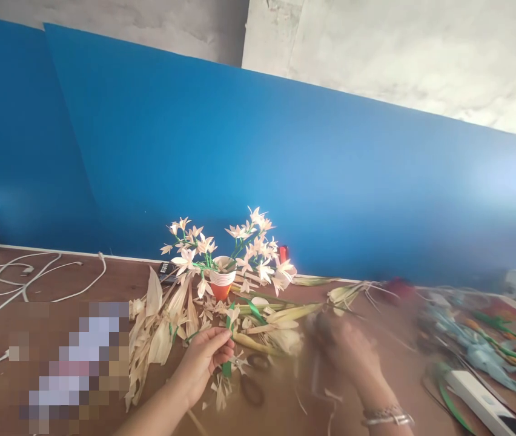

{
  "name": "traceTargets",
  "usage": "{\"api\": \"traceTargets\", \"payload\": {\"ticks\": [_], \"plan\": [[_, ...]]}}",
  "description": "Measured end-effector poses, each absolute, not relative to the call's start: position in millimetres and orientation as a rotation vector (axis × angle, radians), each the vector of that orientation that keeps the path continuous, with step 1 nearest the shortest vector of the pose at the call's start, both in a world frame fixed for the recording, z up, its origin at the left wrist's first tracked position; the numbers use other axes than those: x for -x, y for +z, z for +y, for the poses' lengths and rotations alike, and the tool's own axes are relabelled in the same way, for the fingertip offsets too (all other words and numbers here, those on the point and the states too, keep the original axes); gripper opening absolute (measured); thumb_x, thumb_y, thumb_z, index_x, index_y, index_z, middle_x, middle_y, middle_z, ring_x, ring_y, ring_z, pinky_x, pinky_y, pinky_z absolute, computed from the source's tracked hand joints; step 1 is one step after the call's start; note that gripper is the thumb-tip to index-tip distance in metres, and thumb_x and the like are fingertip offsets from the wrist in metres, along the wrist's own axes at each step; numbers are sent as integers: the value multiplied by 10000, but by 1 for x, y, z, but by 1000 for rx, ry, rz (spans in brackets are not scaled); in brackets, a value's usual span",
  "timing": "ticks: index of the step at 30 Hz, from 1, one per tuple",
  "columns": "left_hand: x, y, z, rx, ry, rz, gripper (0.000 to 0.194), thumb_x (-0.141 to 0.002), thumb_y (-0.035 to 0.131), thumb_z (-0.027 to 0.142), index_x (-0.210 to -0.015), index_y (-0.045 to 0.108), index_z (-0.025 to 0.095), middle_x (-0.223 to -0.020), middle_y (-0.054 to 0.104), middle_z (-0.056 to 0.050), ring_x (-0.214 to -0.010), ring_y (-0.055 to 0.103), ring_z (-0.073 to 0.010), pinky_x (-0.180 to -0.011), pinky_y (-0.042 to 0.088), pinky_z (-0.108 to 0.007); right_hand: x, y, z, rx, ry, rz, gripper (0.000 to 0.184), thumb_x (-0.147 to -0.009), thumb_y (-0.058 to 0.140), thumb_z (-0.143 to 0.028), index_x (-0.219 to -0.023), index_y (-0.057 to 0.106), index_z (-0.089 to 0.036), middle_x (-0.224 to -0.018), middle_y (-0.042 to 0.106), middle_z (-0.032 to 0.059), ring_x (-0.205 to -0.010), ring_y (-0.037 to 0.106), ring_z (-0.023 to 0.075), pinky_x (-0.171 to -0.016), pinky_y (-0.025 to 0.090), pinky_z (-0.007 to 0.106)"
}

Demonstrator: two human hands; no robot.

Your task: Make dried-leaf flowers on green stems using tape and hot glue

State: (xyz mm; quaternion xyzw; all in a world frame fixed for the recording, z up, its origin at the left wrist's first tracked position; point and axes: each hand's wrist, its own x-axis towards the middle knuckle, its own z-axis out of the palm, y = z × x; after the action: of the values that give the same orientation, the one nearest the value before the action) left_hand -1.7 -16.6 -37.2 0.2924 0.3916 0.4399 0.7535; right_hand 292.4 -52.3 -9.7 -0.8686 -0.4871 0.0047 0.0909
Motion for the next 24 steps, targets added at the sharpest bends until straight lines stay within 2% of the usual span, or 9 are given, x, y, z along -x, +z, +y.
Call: {"api": "traceTargets", "payload": {"ticks": [3,6,11,13,16,18,24], "plan": [[2,-37,-17,-645,968,863,192,-632,774,267,-680,651,127,-611,648,-4,-533,572,-67,-493,466,-126,-298,-25,-60,2681,89,-1425,370,-729,517,-229,-1094,555,-183,-980,615,182,-980,573,335,-765,386,445],[3,-38,-17,-653,973,880,178,-647,762,258,-680,646,127,-616,651,-6,-531,576,-67,-485,462,-123,-304,-33,-59,2557,161,-1505,401,-734,492,-212,-1133,529,-213,-1010,626,160,-1006,573,322,-757,397,415],[3,-38,-14,-640,986,914,155,-664,747,232,-661,637,123,-600,646,-8,-516,575,-64,-475,460,-119,-313,-14,-57,2338,233,-1352,401,-721,512,-296,-1109,542,-201,-921,671,113,-834,630,284,-653,419,317],[2,-38,-14,-630,998,928,152,-661,748,223,-659,635,121,-596,646,-9,-513,575,-65,-473,461,-119,-302,-2,-58,2154,295,-1371,354,-742,509,-363,-1059,564,-214,-854,680,78,-761,628,258,-626,418,294],[1,-38,-14,-626,995,926,156,-659,749,221,-657,633,118,-590,645,-6,-500,572,-61,-463,459,-118,-265,5,-57,1753,526,-1591,227,-759,521,-382,-837,626,-195,-712,651,36,-690,586,202,-618,418,263],[1,-39,-14,-624,989,918,160,-657,751,227,-662,634,118,-586,643,-3,-496,573,-60,-461,459,-117,-235,1,-54,1629,613,-1667,207,-758,554,-371,-700,605,-179,-643,609,18,-607,540,170,-568,400,256],[1,-42,-12,-602,992,939,161,-648,757,220,-652,630,121,-558,633,2,-469,570,-60,-440,449,-118,-181,-19,-40,1437,712,-1802,213,-737,617,-375,-638,619,-187,-621,593,30,-637,553,186,-579,425,274]]}}
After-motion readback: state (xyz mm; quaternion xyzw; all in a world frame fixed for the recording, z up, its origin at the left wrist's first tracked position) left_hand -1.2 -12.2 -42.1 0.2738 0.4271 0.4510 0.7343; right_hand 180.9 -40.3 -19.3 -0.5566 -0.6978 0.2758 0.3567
